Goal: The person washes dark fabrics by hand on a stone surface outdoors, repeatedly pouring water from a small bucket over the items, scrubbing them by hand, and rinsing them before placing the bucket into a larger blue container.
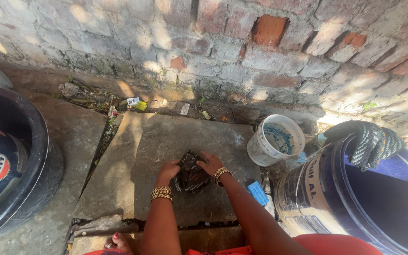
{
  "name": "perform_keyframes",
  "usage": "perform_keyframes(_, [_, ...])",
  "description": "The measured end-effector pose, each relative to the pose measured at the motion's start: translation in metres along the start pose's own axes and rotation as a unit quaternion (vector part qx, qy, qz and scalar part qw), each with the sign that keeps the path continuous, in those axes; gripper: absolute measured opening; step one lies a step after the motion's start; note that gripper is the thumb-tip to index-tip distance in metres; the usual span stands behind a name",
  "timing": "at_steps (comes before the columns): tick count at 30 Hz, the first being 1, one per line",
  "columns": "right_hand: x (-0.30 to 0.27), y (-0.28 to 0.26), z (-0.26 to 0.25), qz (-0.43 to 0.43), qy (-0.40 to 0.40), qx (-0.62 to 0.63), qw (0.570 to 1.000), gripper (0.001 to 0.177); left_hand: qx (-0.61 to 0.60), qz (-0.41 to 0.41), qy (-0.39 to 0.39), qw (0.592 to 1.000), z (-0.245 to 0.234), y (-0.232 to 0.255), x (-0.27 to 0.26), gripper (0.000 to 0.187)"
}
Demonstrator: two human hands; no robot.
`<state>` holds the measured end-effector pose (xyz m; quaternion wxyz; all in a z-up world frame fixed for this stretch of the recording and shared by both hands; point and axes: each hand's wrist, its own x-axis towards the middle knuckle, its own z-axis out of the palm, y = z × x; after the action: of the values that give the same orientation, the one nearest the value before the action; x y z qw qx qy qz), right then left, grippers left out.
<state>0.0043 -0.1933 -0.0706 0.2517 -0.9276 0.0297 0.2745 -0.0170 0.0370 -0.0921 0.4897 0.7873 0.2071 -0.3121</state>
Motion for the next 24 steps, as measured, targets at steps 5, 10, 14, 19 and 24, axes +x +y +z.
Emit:
perform_keyframes(5, [0.007, 0.018, -0.015, 0.022, 0.018, 0.15, 0.988, 0.096, -0.226, -0.002, 0.092, 0.97, -0.021, -0.011, 0.0, 0.049])
perform_keyframes(10, [-0.004, 0.006, 0.024, 0.072, -0.101, 0.371, 0.92, 0.097, -0.252, 0.109, -0.004, 0.961, 0.013, 0.001, -0.013, 0.068])
perform_keyframes(14, [0.008, -0.007, 0.028, -0.002, 0.014, 0.272, 0.962, 0.089, -0.325, 0.051, 0.006, 0.944, 0.031, 0.026, -0.03, 0.074])
perform_keyframes(19, [0.027, -0.026, -0.002, -0.121, 0.11, 0.418, 0.894, 0.073, -0.376, 0.191, 0.046, 0.906, -0.005, 0.084, -0.037, 0.06])
perform_keyframes(24, [-0.016, -0.072, -0.045, -0.259, 0.302, 0.326, 0.857, 0.061, -0.45, 0.341, 0.006, 0.825, -0.04, 0.108, -0.059, 0.055])
